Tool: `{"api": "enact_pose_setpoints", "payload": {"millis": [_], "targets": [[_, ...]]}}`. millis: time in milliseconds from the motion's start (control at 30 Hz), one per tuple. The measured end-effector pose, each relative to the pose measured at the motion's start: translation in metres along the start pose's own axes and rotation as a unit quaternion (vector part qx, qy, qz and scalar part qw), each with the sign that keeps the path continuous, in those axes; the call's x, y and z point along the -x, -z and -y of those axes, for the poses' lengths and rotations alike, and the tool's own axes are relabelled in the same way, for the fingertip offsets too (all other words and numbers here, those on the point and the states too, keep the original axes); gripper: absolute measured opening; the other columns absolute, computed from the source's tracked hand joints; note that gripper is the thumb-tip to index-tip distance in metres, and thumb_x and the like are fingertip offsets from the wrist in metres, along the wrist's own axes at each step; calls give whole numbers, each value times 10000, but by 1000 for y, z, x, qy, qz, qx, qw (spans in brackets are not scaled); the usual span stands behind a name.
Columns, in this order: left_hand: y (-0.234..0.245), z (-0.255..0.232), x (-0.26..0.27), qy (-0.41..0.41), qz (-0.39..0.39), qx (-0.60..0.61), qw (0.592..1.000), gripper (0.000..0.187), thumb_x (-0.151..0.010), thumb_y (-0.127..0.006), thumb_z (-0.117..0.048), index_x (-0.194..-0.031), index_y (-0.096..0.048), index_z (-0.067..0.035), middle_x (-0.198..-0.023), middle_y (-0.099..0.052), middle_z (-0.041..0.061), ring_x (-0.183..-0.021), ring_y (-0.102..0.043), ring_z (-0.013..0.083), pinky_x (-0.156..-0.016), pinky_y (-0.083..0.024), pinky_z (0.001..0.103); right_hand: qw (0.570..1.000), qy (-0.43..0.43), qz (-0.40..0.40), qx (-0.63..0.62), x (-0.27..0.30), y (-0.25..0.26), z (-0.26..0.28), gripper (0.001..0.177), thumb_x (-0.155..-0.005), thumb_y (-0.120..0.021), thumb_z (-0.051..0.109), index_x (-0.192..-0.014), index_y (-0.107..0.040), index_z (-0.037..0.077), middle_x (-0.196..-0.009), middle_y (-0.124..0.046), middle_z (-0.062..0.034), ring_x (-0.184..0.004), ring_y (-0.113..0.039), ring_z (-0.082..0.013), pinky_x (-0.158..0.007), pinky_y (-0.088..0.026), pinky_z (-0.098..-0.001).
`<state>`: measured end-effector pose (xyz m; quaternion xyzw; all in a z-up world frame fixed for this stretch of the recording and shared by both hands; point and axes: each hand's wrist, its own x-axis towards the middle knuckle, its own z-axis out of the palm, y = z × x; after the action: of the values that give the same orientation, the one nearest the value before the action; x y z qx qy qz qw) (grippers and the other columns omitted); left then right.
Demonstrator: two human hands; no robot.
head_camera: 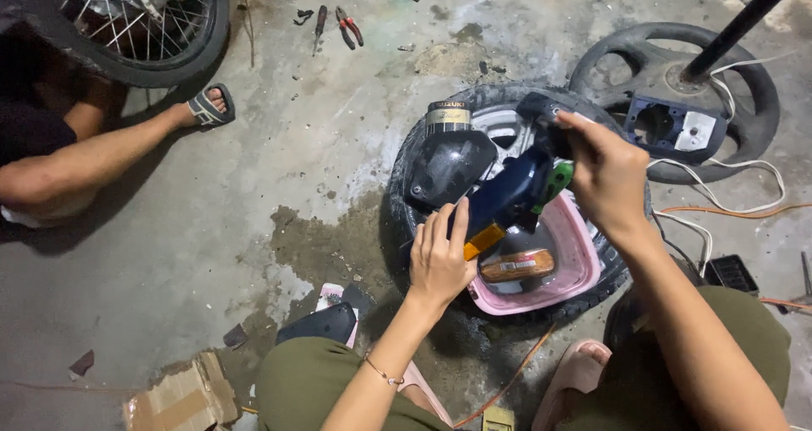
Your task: The person scrubs a dark blue motorcycle part with a sponge, repeatedly dipping the sponge into a pink basin of water. The part is held over a tire used as a work surface, and the person rotates the part to clean different sides.
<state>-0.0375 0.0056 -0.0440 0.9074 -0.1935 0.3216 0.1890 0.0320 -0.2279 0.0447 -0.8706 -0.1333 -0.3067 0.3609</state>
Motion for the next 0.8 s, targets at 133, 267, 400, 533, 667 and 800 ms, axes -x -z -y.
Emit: {"api": "enact_pose_setpoints", "payload": {"millis": [133, 267, 400, 533, 667, 800], "targets": [[-3, 0, 4, -8, -21, -15, 1000, 867, -594, -798, -176, -1420, -561, -62, -1170, -602, 182, -1035, -658, 365, -825, -549, 440, 998, 41, 31, 21, 16, -11, -26, 405, -988, -608, -108, -1258, -765, 149, -1096, -778, -65, -1083, -720, -302, -936, -555, -394], [-5, 3, 9, 16, -31, 16, 999, 845, -597, -774, -164, -1410, -572, -58, -1153, -610, 175, -1009, -669, 362, -806, -555, 435, 996, 38, 70, 52, 25, -16, -39, 411, -944, -611, -110, -1229, -760, 145, -1048, -774, -51, -1046, -728, -282, -915, -564, -369], [-18, 9, 17, 103, -22, 80, 991, 896, -547, -834, -169, -1400, -578, -66, -1155, -624, 171, -935, -692, 414, -748, -580, 501, 941, -60, 261, 206, 33, -17, -45, 304, -789, -661, -6, -1048, -746, 130, -847, -745, -116, -881, -745, -372, -773, -618, -475], [0, 12, 1, 130, -38, 60, 989, 842, -616, -833, -249, -1408, -584, -113, -1178, -630, 122, -954, -706, 360, -762, -587, 443, 905, -96, 338, 239, 53, -19, -58, 314, -786, -619, -7, -1034, -751, 134, -831, -742, -113, -804, -761, -371, -736, -627, -472], [-10, 7, 8, 144, -11, 88, 986, 884, -564, -853, -221, -1401, -589, -112, -1155, -650, 131, -912, -714, 390, -718, -594, 492, 905, -90, 371, 186, 46, -13, -16, 394, -830, -556, -60, -1138, -737, 106, -928, -769, -172, -896, -754, -425, -796, -618, -519], [-21, -1, 10, 108, -3, 91, 990, 868, -556, -839, -202, -1385, -603, -100, -1140, -651, 135, -945, -713, 380, -771, -596, 460, 847, -62, 466, 247, 80, -44, -64, 384, -806, -623, 4, -1163, -711, 113, -908, -772, -175, -885, -770, -396, -773, -642, -496]]}}
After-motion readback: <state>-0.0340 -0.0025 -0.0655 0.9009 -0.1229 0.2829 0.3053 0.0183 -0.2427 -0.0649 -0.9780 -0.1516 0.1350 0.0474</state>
